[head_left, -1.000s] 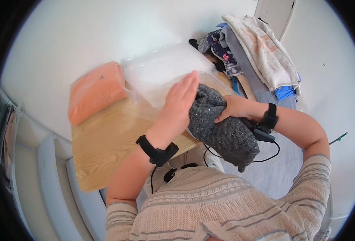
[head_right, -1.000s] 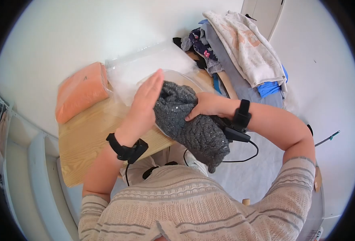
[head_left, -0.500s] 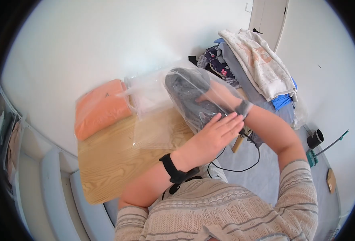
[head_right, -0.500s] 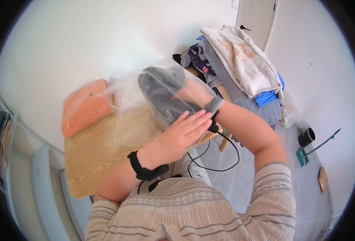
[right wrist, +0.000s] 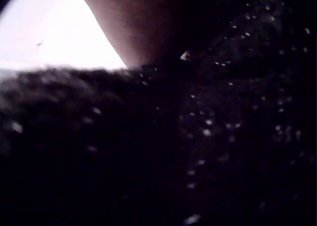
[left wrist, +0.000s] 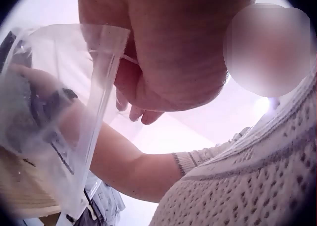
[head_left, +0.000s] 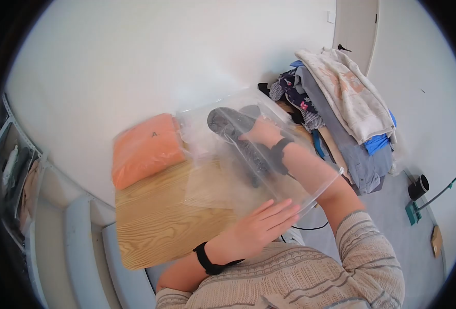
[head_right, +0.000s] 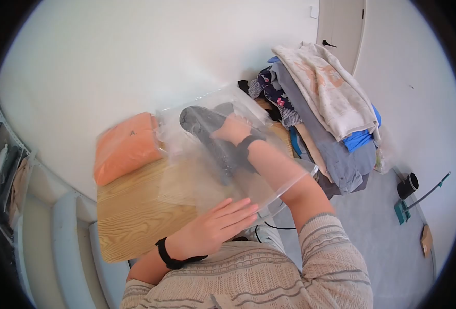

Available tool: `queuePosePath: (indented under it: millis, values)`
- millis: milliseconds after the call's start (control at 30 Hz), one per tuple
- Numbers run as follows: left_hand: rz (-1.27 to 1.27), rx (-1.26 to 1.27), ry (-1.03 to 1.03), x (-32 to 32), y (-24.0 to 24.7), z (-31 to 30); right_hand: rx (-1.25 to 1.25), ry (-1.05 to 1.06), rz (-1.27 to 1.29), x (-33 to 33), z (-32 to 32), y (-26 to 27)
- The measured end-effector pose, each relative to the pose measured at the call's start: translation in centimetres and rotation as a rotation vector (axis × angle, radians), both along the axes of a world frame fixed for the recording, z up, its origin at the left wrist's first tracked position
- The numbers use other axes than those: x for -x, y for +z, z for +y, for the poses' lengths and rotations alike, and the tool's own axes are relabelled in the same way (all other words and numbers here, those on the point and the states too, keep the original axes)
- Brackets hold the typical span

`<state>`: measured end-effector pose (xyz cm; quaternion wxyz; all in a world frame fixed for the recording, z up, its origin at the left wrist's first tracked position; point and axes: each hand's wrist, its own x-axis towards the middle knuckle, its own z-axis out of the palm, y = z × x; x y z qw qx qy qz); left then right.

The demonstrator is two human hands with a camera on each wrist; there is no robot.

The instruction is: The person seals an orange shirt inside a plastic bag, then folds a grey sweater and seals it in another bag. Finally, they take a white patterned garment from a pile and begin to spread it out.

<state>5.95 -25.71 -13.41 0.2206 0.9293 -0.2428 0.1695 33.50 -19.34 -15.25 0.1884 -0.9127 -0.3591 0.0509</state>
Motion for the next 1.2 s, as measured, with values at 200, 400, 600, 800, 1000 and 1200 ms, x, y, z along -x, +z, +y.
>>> queuePosePath:
  millis: [200,400,600,800,1000,1200]
  values:
    - [0.077,-0.024,0.083,1.0,-0.1,0.9,0.142,0.652,0.044,8.2,-0.3,-0.6]
    - [0.115,0.026,0.041,0.5,-0.9,0.8,0.05,0.687,-0.009,9.3,-1.1,-5.1]
    - [0.038,0.075,0.124,0.7,-0.6,0.4,-0.623,0.312,0.692,5.3,-8.2,-7.6]
    - [0.038,0.111,0.112,0.0,-1.8,0.2,-0.904,-0.18,1.635,4.2,-10.9,-9.2]
    - [0.024,0.141,0.021,0.2,-1.9,0.1,-1.028,-0.131,2.014,3.3,-6.6,-7.5]
    - [0.04,0.108,0.088,1.0,-2.4,0.7,-0.749,-0.011,1.13,2.9,-3.1,-7.6]
